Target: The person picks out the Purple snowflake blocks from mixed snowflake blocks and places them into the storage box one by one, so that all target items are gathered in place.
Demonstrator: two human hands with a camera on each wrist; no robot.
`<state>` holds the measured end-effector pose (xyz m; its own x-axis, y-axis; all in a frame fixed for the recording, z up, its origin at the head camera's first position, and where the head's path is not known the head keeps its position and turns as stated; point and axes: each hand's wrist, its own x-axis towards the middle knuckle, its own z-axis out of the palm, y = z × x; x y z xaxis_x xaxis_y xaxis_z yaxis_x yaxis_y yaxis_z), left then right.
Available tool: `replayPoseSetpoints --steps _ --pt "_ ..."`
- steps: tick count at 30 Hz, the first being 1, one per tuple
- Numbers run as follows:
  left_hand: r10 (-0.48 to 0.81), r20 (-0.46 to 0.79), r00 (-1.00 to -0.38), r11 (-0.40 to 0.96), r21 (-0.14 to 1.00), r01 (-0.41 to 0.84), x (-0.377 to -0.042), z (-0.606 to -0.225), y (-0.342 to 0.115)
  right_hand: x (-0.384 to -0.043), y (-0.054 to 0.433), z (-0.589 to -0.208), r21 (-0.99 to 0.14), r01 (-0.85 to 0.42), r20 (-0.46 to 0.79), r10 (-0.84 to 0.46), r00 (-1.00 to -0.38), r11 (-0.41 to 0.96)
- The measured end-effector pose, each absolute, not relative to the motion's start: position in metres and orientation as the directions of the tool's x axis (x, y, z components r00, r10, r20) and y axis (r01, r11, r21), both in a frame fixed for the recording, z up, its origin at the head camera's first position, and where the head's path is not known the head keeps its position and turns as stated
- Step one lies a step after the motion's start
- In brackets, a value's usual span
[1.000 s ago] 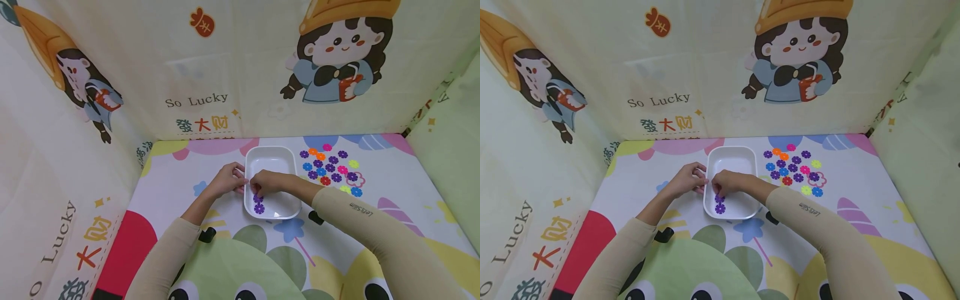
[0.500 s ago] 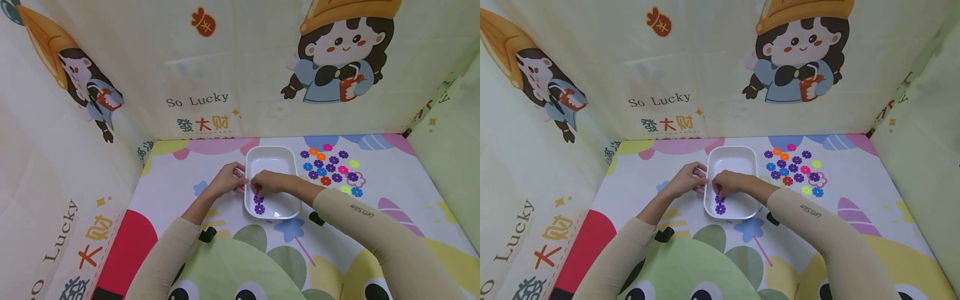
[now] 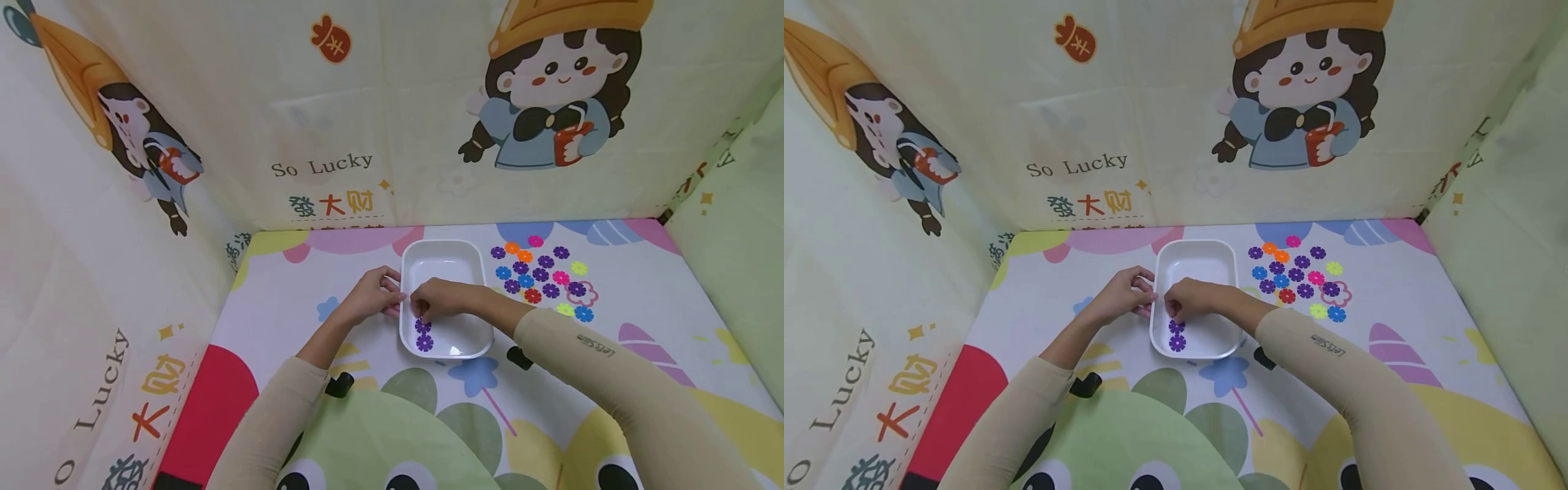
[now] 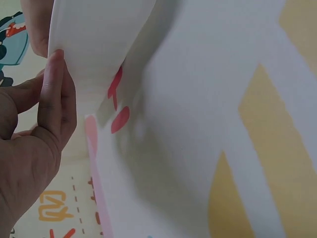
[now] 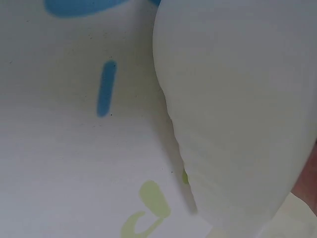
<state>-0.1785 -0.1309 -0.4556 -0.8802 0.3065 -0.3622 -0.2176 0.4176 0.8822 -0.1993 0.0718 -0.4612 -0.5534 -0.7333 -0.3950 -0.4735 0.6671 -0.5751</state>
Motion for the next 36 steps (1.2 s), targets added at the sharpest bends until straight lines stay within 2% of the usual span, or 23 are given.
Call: replayPoseSetpoints --steps 8,14,20,27,36 --pt "0.315 -0.36 -0.878 0.413 0.885 -0.215 -0.179 -0.455 -0.13 -0.195 0.083 -0.453 -0.587 -0.469 -0.359 -0.732 -0.579 0.659" --pt "0.321 -0.359 -0.876 0.401 0.89 -0.217 -0.178 -0.453 -0.13 -0.188 0.101 -0.437 -0.595 -0.499 -0.274 -0.742 -0.611 0.63" --pt "0.311 -0.362 -0.878 0.413 0.884 -0.219 -0.177 -0.451 -0.13 -0.182 0.125 -0.425 -0.628 -0.499 -0.15 -0.722 -0.675 0.597" --pt "0.319 -0.368 -0.873 0.409 0.885 -0.223 -0.177 -0.454 -0.13 -0.173 0.163 -0.419 -0.628 -0.437 -0.089 -0.617 -0.782 0.644" --pt "0.322 -0.368 -0.872 0.406 0.886 -0.224 -0.179 -0.456 -0.13 -0.166 0.21 -0.417 -0.629 -0.399 0.008 -0.508 -0.861 0.667"
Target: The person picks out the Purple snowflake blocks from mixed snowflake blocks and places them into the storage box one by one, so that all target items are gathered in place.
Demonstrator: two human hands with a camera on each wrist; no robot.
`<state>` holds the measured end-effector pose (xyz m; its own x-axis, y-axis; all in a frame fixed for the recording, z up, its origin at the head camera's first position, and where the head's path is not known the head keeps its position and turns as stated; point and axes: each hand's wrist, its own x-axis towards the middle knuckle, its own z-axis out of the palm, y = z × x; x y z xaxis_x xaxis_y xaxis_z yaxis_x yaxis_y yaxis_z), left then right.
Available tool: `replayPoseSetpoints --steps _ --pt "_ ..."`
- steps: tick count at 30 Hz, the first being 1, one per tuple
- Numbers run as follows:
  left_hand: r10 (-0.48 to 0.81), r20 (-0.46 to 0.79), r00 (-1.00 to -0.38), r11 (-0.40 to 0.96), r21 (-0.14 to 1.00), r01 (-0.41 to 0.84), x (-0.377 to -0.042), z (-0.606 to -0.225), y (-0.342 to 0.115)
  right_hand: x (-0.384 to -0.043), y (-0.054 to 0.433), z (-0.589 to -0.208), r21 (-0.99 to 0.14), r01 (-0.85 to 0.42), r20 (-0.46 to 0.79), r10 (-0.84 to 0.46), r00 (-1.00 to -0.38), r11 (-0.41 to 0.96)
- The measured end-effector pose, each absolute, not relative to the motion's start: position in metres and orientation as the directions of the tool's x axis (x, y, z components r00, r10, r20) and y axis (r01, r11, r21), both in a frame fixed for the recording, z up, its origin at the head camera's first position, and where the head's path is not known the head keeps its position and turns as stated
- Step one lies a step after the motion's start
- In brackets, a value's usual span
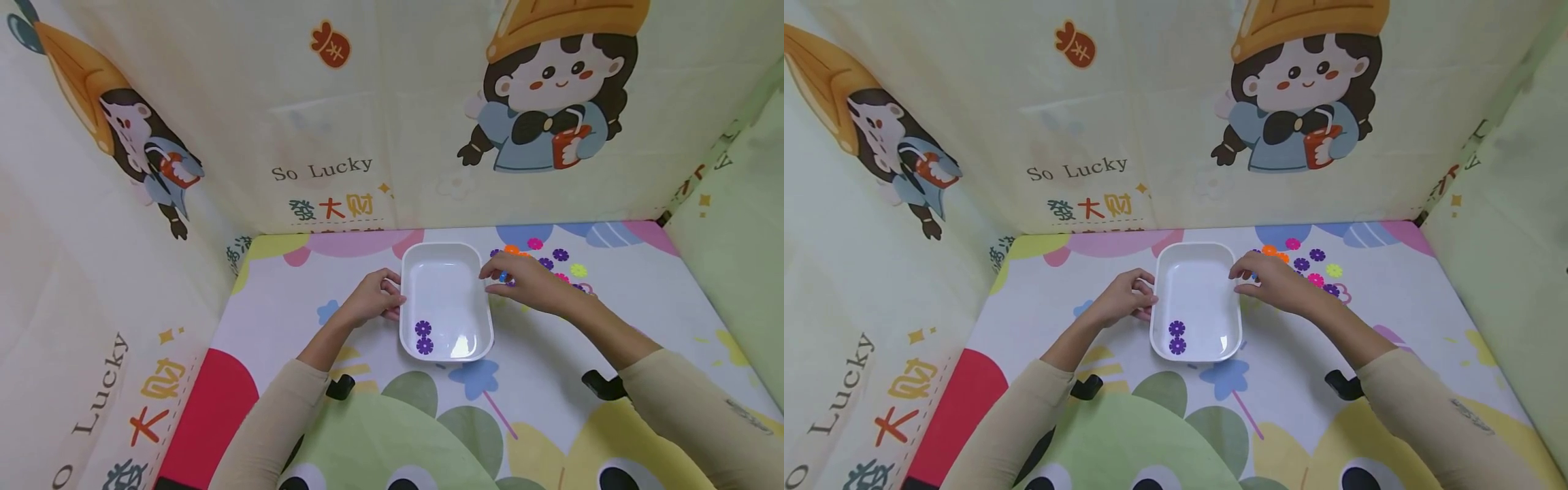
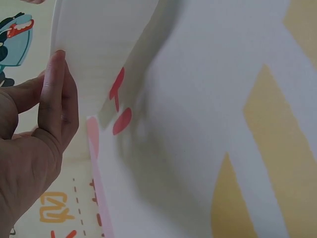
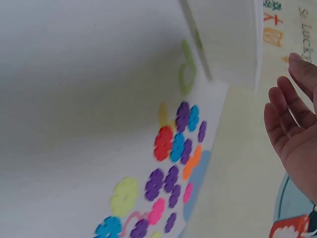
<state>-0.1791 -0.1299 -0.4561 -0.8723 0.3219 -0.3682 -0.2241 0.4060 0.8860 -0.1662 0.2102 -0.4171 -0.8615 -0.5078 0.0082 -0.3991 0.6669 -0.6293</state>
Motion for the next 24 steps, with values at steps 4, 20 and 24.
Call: replayPoseSetpoints --steps 4,20,24 --pt "0.319 -0.366 -0.874 0.414 0.884 -0.219 -0.179 -0.456 -0.13 -0.166 0.23 -0.421 -0.64 -0.342 -0.001 -0.446 -0.895 0.688" --pt "0.315 -0.368 -0.875 0.423 0.88 -0.217 -0.18 -0.457 -0.128 -0.187 0.265 -0.47 -0.593 -0.215 -0.129 -0.355 -0.926 0.776" --pt "0.314 -0.367 -0.876 0.424 0.879 -0.217 -0.18 -0.457 -0.129 -0.19 0.264 -0.48 -0.603 -0.205 -0.139 -0.355 -0.925 0.771"
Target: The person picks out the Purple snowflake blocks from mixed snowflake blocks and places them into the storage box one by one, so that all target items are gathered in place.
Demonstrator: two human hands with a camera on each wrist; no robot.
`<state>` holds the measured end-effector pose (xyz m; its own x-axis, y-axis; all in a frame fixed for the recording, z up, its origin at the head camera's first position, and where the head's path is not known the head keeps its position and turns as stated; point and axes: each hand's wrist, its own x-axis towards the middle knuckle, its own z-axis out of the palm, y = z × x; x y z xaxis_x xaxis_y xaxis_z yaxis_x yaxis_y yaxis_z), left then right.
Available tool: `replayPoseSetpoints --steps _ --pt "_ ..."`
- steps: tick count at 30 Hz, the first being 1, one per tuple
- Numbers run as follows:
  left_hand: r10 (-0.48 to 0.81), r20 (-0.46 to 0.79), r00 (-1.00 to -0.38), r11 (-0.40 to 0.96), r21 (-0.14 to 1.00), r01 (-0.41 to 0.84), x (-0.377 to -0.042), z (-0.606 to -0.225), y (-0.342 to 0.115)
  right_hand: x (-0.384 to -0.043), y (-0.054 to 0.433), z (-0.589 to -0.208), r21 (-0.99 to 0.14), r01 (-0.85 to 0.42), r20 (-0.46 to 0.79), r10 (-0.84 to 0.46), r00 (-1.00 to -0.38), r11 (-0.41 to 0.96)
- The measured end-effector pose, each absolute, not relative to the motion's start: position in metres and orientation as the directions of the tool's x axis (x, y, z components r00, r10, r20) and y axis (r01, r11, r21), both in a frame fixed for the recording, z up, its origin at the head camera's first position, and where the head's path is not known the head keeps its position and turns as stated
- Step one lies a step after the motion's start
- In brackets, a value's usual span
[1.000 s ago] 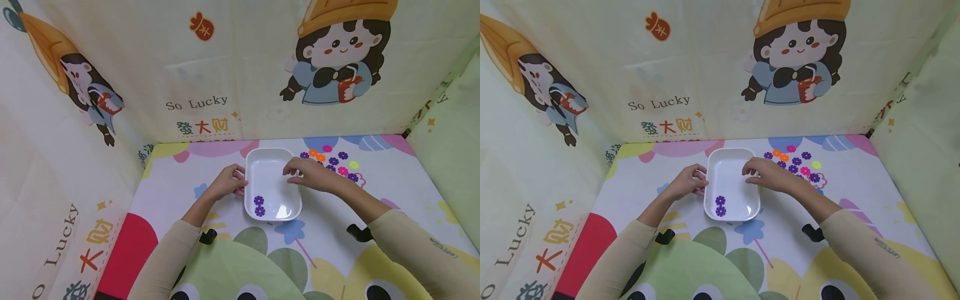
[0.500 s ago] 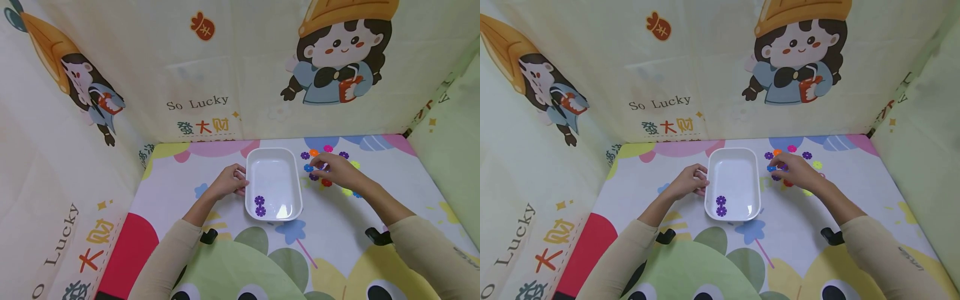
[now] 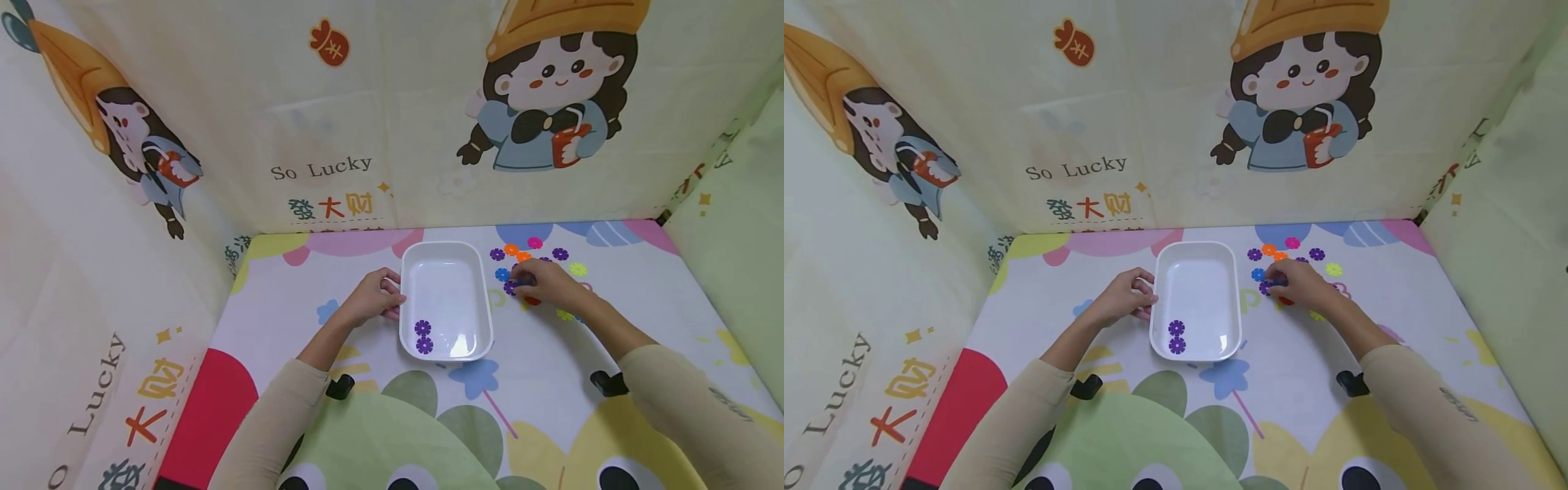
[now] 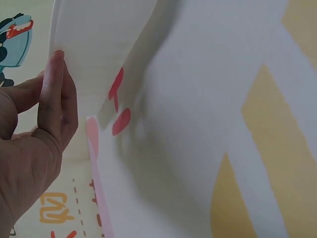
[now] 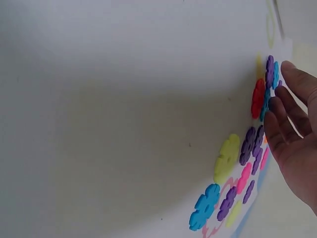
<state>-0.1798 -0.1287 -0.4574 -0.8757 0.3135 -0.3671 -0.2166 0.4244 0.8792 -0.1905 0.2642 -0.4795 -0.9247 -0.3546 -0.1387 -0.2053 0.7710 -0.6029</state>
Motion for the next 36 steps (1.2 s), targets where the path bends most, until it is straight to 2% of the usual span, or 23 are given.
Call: replayPoseSetpoints --steps 21,36 --pt "0.315 -0.366 -0.875 0.416 0.883 -0.22 -0.179 -0.457 -0.128 -0.198 0.249 -0.482 -0.536 -0.157 -0.212 -0.312 -0.926 0.83" --pt "0.308 -0.367 -0.878 0.405 0.885 -0.229 -0.178 -0.457 -0.129 -0.192 0.244 -0.478 -0.527 -0.19 -0.156 -0.314 -0.936 0.828"
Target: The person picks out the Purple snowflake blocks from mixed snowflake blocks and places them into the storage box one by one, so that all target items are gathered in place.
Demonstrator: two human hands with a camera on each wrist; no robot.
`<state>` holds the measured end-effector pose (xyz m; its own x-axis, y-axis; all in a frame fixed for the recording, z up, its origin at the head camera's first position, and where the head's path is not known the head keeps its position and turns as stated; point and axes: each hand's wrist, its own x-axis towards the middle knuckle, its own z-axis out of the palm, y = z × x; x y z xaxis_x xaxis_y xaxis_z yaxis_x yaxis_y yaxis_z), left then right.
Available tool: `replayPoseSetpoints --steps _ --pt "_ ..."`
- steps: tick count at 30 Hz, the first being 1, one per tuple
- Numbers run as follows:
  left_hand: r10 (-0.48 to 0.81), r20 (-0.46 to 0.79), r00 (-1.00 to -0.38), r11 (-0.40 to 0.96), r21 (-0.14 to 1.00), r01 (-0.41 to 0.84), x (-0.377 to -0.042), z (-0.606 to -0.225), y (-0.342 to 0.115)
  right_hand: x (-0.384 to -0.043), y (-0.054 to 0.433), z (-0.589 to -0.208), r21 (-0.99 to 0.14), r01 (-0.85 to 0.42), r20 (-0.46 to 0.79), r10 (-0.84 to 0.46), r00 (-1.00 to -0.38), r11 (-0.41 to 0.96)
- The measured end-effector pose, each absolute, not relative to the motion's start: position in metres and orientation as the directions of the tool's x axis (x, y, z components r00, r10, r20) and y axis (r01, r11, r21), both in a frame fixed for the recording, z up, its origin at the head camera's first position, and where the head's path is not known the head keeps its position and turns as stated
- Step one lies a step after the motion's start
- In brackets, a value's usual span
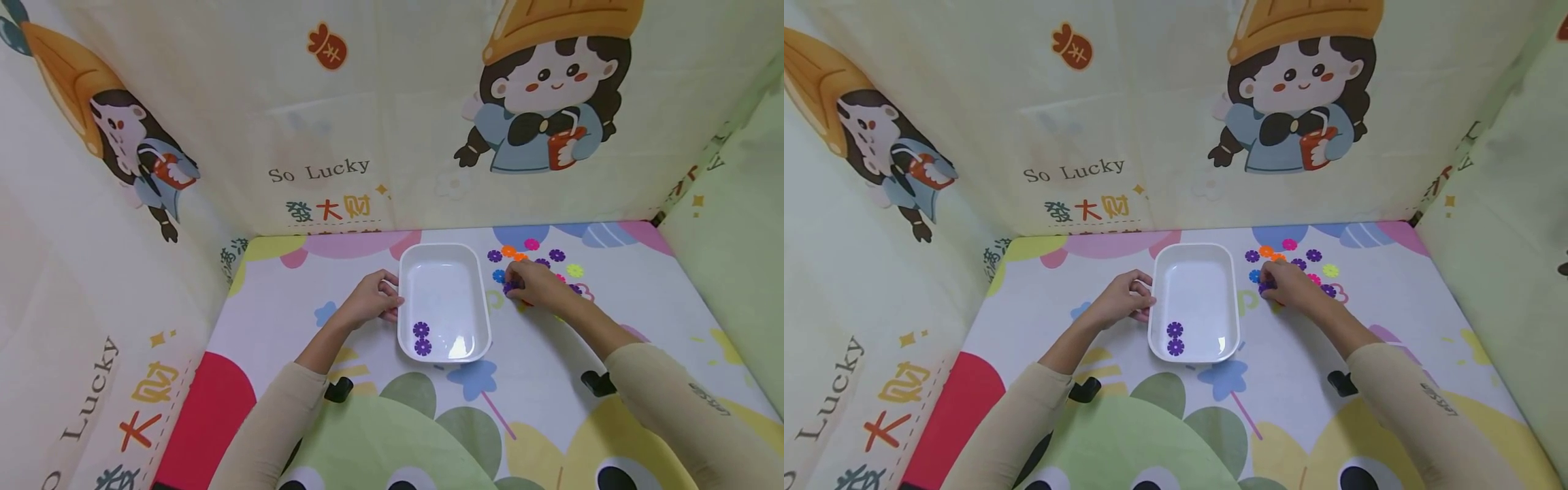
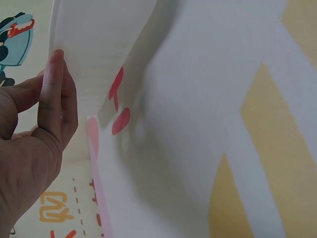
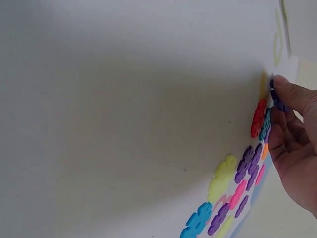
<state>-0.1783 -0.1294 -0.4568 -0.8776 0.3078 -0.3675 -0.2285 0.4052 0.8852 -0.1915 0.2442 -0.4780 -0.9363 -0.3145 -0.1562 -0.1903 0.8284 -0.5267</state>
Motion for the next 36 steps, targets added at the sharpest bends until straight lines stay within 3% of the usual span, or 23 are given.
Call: replayPoseSetpoints --steps 11,24,36 --pt "0.291 -0.36 -0.886 0.406 0.886 -0.226 -0.175 -0.458 -0.133 -0.184 0.245 -0.482 -0.576 -0.19 -0.122 -0.314 -0.942 0.795" --pt "0.298 -0.355 -0.886 0.411 0.886 -0.217 -0.177 -0.457 -0.131 -0.178 0.245 -0.448 -0.641 -0.188 -0.078 -0.307 -0.948 0.744" --pt "0.311 -0.363 -0.879 0.399 0.889 -0.226 -0.178 -0.46 -0.13 -0.174 0.214 -0.428 -0.723 -0.237 -0.004 -0.347 -0.938 0.649"
